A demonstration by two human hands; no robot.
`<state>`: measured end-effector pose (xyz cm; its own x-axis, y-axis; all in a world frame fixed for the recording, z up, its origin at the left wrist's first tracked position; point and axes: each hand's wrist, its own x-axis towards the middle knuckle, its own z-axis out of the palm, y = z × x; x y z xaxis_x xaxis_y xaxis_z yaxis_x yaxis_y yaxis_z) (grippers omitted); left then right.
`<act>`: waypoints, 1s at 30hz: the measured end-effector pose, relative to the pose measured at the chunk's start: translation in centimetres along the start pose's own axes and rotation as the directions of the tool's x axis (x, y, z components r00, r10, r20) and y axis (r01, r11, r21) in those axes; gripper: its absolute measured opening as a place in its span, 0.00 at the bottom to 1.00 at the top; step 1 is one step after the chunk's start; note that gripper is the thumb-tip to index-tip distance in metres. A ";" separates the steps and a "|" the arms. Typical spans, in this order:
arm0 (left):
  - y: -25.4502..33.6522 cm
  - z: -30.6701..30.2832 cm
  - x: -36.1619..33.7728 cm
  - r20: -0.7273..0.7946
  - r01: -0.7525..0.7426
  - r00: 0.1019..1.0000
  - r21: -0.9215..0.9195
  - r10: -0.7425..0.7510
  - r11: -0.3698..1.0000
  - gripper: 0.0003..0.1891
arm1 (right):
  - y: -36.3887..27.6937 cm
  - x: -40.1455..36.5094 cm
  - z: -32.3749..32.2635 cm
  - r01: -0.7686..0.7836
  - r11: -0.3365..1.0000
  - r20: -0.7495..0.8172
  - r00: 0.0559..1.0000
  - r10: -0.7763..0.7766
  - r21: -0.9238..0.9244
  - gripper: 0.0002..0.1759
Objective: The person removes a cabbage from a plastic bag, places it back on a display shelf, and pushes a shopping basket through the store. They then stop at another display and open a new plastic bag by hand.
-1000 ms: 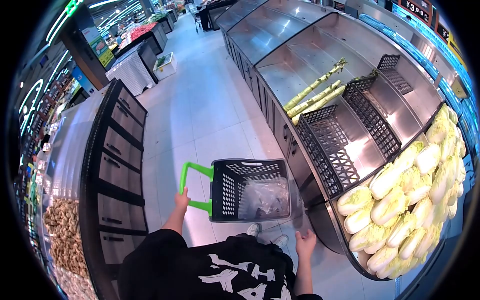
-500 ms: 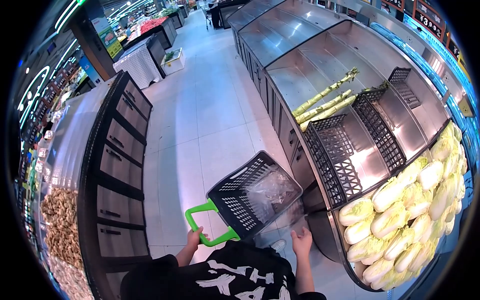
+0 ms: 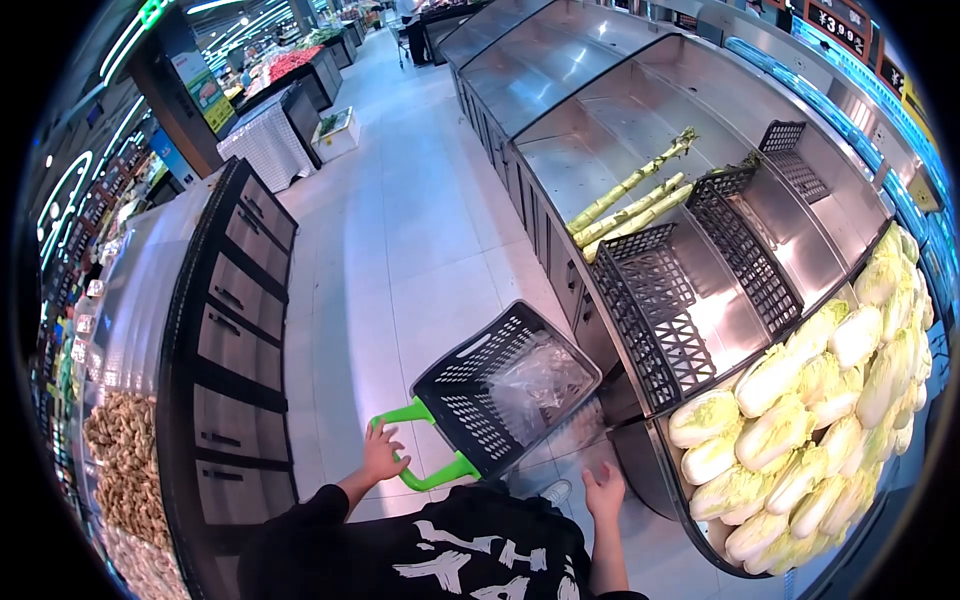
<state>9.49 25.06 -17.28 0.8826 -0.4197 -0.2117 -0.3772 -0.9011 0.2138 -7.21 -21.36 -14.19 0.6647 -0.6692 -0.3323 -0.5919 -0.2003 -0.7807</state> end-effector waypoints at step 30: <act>1.3 2.8 1.0 0.850 -0.405 0.471 -0.029 0.236 0.914 0.21 | -0.1 -0.9 -1.3 -0.032 0.997 -0.002 0.999 0.032 0.067 0.22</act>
<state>9.15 23.18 -19.89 0.0878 -0.5030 -0.8598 -0.6942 -0.6499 0.3093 -8.40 -21.68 -13.13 0.6444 -0.6765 -0.3564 -0.5812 -0.1306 -0.8032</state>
